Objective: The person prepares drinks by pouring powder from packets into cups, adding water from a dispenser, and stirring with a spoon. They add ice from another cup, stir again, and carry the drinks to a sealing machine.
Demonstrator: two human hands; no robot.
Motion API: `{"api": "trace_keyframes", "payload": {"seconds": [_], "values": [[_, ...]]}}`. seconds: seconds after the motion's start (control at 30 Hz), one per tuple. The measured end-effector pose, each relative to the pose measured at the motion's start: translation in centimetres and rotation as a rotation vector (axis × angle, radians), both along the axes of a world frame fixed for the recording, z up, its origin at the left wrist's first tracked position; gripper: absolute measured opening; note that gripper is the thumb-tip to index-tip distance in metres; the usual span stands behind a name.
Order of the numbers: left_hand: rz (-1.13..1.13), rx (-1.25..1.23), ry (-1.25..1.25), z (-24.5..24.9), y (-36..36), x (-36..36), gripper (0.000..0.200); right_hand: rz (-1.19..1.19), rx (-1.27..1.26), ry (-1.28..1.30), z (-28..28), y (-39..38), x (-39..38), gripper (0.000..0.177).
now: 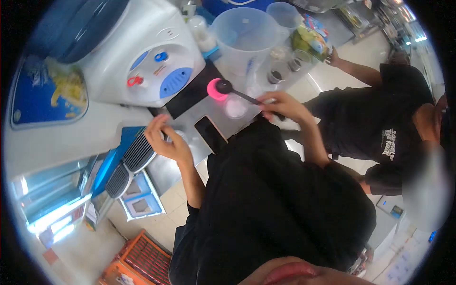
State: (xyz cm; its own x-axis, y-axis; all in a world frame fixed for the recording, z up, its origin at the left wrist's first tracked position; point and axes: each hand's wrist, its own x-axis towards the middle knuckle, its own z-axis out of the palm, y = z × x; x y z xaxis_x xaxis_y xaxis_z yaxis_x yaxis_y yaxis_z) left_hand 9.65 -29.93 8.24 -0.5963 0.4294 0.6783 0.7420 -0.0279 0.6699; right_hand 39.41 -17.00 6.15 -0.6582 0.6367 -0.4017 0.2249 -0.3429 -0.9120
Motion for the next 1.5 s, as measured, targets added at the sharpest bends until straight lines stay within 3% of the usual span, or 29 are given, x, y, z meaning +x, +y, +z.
{"api": "trace_keyframes", "payload": {"seconds": [0.03, 0.13, 0.17, 0.2, 0.27, 0.3, 0.37, 0.4, 0.5, 0.63, 0.77, 0.87, 0.93, 1.13, 1.23, 1.4, 1.5], "values": [[-0.107, -0.042, -0.007, -0.4, 0.6, 1.5, 0.018, -0.061, -0.041, -0.180, 3.9, -0.4, 2.7, 0.025], [-0.456, -0.170, 0.031, -2.4, 3.8, 6.6, 0.017, -0.418, 0.291, -0.290, 4.0, -1.4, 10.9, 0.022], [-0.579, -0.258, -0.055, -2.9, 5.2, 9.0, 0.020, -0.596, 0.305, -0.327, 4.5, -1.4, 12.5, 0.019], [-0.701, -0.346, -0.143, -3.3, 6.7, 11.4, 0.026, -0.602, 0.296, -0.337, 4.4, -1.2, 13.3, 0.019], [-0.901, -0.468, -0.160, -6.2, 9.9, 15.0, 0.050, -0.875, 0.456, -0.300, 3.9, 0.1, 14.8, 0.014], [-0.904, -0.470, -0.163, -7.6, 11.5, 16.7, 0.050, -0.878, 0.474, -0.314, 3.6, 1.0, 15.3, 0.012], [-0.883, -0.557, -0.062, -10.3, 14.5, 19.6, 0.079, -0.819, 0.521, -0.374, 3.3, 3.1, 15.1, 0.012], [-0.885, -0.566, -0.067, -11.5, 16.2, 20.5, 0.079, -0.760, 0.568, -0.432, 3.0, 4.0, 14.7, 0.011], [-0.806, -0.662, 0.045, -14.7, 20.1, 22.5, 0.104, -0.573, 0.716, -0.387, 0.7, 6.9, 13.3, 0.012], [-0.825, -0.738, -0.010, -17.4, 22.8, 23.1, 0.102, -0.432, 0.872, -0.527, -5.4, 9.7, 10.0, 0.016], [-0.901, -0.747, -0.120, -16.8, 22.6, 22.8, 0.096, -0.503, 0.791, -0.370, -7.8, 10.1, 8.1, 0.016], [-0.945, -0.637, -0.125, -15.9, 22.0, 22.4, 0.091, -0.540, 0.740, -0.167, -8.0, 9.9, 8.3, 0.017], [-0.958, -0.588, -0.131, -15.2, 21.8, 22.0, 0.089, -0.296, 0.828, -0.151, -7.0, 9.7, 9.3, 0.016], [-1.004, -0.572, -0.176, -12.8, 21.4, 21.7, 0.086, -0.238, 0.932, -0.171, -4.0, 9.4, 10.1, 0.021], [-1.041, -0.497, -0.117, -12.4, 21.7, 21.4, 0.084, -0.107, 0.880, -0.202, -3.3, 8.7, 10.3, 0.025], [-1.056, -0.532, -0.182, -11.6, 21.1, 22.0, 0.076, -0.095, 0.869, -0.305, -2.7, 7.8, 11.4, 0.023], [-1.055, -0.616, -0.124, -13.6, 20.9, 22.1, 0.079, -0.068, 0.972, -0.266, -2.7, 8.0, 11.0, 0.020]]}}
